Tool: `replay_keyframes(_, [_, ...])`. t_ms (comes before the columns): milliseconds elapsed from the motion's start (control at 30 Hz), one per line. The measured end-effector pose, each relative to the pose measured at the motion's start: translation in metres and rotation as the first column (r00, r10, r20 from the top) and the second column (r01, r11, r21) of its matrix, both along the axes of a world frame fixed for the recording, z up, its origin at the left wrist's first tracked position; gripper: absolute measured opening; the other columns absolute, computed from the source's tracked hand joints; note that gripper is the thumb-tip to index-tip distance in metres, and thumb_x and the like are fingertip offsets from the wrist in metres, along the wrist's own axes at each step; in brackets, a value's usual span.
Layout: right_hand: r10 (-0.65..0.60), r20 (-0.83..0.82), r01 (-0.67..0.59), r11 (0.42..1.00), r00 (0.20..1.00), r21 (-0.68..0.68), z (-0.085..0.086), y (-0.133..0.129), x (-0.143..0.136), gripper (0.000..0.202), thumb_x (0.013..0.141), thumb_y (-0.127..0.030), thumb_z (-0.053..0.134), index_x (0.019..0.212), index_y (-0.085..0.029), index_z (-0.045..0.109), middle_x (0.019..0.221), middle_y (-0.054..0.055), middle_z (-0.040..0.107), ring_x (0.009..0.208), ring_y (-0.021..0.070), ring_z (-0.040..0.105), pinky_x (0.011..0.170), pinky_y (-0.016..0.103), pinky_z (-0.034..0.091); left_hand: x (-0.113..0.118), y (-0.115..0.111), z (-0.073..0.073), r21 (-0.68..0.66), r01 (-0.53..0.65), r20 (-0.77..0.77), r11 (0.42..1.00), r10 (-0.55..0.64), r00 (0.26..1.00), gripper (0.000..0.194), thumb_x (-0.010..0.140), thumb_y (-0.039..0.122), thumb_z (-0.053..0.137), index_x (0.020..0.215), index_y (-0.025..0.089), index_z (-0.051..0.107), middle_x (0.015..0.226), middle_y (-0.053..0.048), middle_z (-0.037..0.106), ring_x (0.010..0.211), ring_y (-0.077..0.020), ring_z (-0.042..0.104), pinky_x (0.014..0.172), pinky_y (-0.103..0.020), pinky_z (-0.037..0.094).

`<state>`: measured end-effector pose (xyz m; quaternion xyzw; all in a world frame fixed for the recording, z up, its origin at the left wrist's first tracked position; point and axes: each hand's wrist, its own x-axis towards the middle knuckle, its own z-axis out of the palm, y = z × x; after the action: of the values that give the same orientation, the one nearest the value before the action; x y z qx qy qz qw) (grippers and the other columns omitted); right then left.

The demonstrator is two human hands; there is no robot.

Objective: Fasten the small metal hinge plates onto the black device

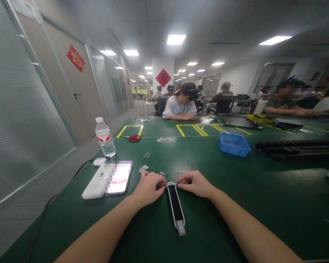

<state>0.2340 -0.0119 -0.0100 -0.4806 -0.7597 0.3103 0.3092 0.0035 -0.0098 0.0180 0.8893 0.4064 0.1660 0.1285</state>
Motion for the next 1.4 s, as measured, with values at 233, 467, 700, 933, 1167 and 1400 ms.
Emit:
replay_keyframes(233, [0.01, 0.004, -0.01, 1.0, 1.0, 0.019, -0.001, 0.0, -0.002, 0.021, 0.074, -0.029, 0.067, 0.087, -0.013, 0.074, 0.07, 0.004, 0.065, 0.06, 0.0119, 0.052, 0.057, 0.024, 0.041, 0.0, 0.0, 0.0, 0.006, 0.0, 0.001, 1.0, 0.0, 1.0, 0.008, 0.081, 0.019, 0.055, 0.085, 0.021, 0.062, 0.087, 0.002, 0.067, 0.087, -0.0191, 0.059, 0.085, -0.039, 0.027])
replay_keyframes(467, [0.034, 0.063, -0.039, 0.996, 0.997, 0.084, 0.001, -0.001, -0.006, 0.022, 0.081, -0.031, 0.061, 0.087, -0.015, 0.074, 0.073, 0.005, 0.065, 0.062, 0.0118, 0.052, 0.059, 0.024, 0.041, 0.0, 0.0, 0.0, 0.007, 0.0, -0.004, 1.0, 0.0, 1.0, 0.009, 0.081, 0.019, 0.054, 0.085, 0.021, 0.062, 0.086, 0.002, 0.068, 0.086, -0.019, 0.059, 0.084, -0.038, 0.028])
replay_keyframes(700, [0.041, 0.091, -0.048, 0.996, 0.995, 0.079, 0.006, -0.004, -0.01, 0.022, 0.084, -0.03, 0.056, 0.089, -0.015, 0.071, 0.072, 0.003, 0.06, 0.061, 0.0104, 0.048, 0.058, 0.023, 0.039, 0.002, 0.0, 0.0, 0.008, -0.006, 0.007, 1.0, 0.006, 1.0, 0.008, 0.081, 0.019, 0.055, 0.084, 0.021, 0.062, 0.086, 0.002, 0.068, 0.087, -0.0194, 0.059, 0.085, -0.038, 0.028])
replay_keyframes(933, [0.049, 0.054, -0.05, 0.999, 0.997, 0.018, 0.007, -0.004, -0.007, 0.012, 0.078, -0.022, 0.06, 0.083, -0.013, 0.065, 0.063, -0.002, 0.052, 0.057, 0.0092, 0.045, 0.055, 0.021, 0.037, -0.001, 0.001, -0.001, 0.02, 0.002, 0.003, 1.0, -0.002, 1.0, 0.009, 0.081, 0.02, 0.054, 0.085, 0.021, 0.062, 0.086, 0.002, 0.067, 0.086, -0.0192, 0.059, 0.085, -0.038, 0.028])
replay_keyframes(1167, [0.05, 0.106, -0.058, 0.995, 0.993, 0.076, 0.006, -0.004, -0.007, 0.011, 0.079, -0.023, 0.059, 0.081, -0.015, 0.066, 0.069, 0.0, 0.056, 0.06, 0.0099, 0.047, 0.058, 0.022, 0.039, 0.001, 0.0, 0.0, 0.007, -0.004, -0.001, 1.0, 0.004, 1.0, 0.009, 0.081, 0.02, 0.054, 0.085, 0.021, 0.062, 0.085, 0.002, 0.067, 0.086, -0.0195, 0.059, 0.085, -0.039, 0.028])
replay_keyframes(1400, [0.041, 0.095, -0.048, 0.996, 0.995, 0.072, 0.005, -0.004, -0.008, 0.012, 0.08, -0.024, 0.058, 0.078, -0.015, 0.065, 0.066, -0.001, 0.054, 0.057, 0.009, 0.044, 0.055, 0.021, 0.037, 0.0, 0.0, -0.001, 0.005, -0.007, 0.002, 1.0, 0.007, 1.0, 0.008, 0.079, 0.019, 0.055, 0.084, 0.021, 0.061, 0.085, 0.002, 0.067, 0.087, -0.0195, 0.059, 0.086, -0.038, 0.028])
